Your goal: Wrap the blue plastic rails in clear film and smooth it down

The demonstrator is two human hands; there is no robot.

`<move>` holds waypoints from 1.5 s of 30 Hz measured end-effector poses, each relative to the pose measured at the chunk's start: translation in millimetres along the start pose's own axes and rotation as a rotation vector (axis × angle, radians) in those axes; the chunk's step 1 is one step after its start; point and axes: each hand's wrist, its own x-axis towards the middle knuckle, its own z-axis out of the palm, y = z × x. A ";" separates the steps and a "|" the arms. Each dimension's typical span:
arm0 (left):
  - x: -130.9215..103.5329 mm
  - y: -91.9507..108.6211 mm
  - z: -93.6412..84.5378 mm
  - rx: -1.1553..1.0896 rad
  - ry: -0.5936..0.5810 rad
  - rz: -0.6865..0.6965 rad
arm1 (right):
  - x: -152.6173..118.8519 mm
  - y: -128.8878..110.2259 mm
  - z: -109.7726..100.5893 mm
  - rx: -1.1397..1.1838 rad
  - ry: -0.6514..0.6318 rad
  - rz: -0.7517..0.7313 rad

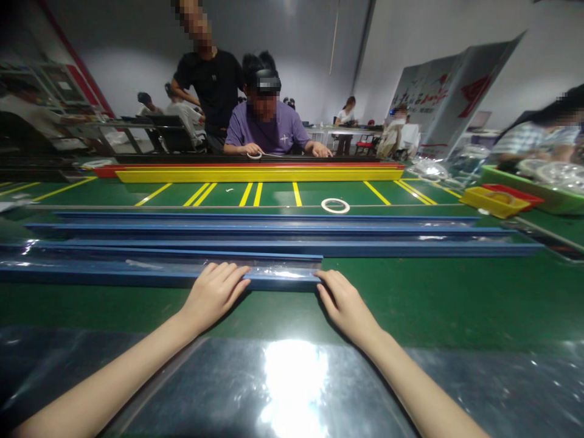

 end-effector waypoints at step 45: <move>0.1 1.0 0.0 0.031 0.000 -0.029 | 1.1 1.3 -0.1 -0.029 -0.011 -0.033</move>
